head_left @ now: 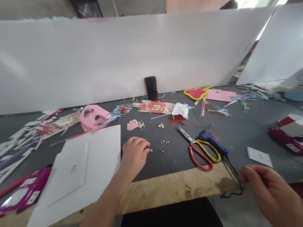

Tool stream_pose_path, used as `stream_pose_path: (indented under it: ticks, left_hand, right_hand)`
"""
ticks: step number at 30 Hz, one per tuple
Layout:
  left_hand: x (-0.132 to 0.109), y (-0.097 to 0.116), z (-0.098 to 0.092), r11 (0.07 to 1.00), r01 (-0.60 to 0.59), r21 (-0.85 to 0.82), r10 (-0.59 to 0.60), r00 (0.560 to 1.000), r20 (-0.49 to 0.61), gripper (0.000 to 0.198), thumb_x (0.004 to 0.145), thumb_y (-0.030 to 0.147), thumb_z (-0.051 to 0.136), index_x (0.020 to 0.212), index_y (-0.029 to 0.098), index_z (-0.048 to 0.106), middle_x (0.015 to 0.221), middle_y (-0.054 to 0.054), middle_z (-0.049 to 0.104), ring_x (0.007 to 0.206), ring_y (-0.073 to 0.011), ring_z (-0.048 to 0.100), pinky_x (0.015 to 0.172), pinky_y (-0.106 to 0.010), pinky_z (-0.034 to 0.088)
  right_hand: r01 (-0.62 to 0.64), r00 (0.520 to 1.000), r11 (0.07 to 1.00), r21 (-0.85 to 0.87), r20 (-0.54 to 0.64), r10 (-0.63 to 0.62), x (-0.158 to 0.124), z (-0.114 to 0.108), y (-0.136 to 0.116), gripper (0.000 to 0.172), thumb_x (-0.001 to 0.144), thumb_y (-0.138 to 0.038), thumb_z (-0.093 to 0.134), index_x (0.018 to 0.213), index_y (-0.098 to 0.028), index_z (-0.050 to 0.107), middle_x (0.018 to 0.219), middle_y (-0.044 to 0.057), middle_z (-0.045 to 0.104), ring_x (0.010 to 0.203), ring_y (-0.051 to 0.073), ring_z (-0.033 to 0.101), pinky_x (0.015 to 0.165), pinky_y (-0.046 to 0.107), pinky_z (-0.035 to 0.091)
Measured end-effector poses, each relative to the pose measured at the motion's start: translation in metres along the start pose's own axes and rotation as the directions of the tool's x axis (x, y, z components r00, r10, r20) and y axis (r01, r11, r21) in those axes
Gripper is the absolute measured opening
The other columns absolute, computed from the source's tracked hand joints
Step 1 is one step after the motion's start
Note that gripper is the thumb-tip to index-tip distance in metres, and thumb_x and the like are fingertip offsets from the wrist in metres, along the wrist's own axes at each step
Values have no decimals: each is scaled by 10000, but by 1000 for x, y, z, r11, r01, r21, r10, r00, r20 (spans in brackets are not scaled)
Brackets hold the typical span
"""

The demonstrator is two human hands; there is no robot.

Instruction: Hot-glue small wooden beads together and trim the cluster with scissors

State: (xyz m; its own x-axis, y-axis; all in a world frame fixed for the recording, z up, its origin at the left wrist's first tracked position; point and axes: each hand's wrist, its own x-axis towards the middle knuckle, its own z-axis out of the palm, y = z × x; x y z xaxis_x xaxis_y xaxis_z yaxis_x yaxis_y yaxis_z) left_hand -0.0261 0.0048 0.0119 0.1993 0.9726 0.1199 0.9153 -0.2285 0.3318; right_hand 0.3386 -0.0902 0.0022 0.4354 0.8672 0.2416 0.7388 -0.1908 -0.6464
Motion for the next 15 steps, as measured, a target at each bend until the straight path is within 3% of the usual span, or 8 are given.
stream_pose_path:
  ticks: [4,7,8,11,15]
  left_hand:
    - [5,18,3,997,-83,-3,83,996,-20,141,837,215,575,937,257,664,1082,-29,679,1119,-273,482,914,-452,345]
    - [9,27,5,994,-113,9,113,993,-35,165,840,182,561,945,263,659,1087,-31,680,1125,-272,473,905,-458,323]
    - [11,28,5,993,-114,20,115,993,-41,175,842,168,554,947,262,658,1084,-32,681,1124,-271,472,903,-461,315]
    - [15,28,6,993,-105,53,106,994,-31,193,833,138,554,950,257,652,1064,-37,687,1106,-273,477,892,-474,293]
    - [23,33,9,993,-104,59,102,994,29,191,834,135,552,952,251,649,1000,-40,701,1076,-271,486,869,-478,282]
  right_hand:
    - [166,985,986,-8,56,-165,0,18,-35,200,833,-433,506,895,-280,619,758,28,705,624,225,660,529,324,503]
    - [343,938,933,-108,-2,-345,23,29,-31,377,866,-378,455,1189,-206,545,1186,132,608,804,229,664,716,378,524]
    - [370,927,911,-181,6,-375,34,32,-27,400,871,-382,459,1212,-188,535,1230,149,579,876,248,650,773,404,513]
    - [461,886,822,-335,116,-449,65,47,-17,413,872,-407,428,1153,-143,577,1065,170,656,1037,339,580,852,505,459]
    - [497,867,817,-293,184,-462,85,67,-14,415,847,-412,460,1111,-124,598,999,175,687,937,342,617,842,523,449]
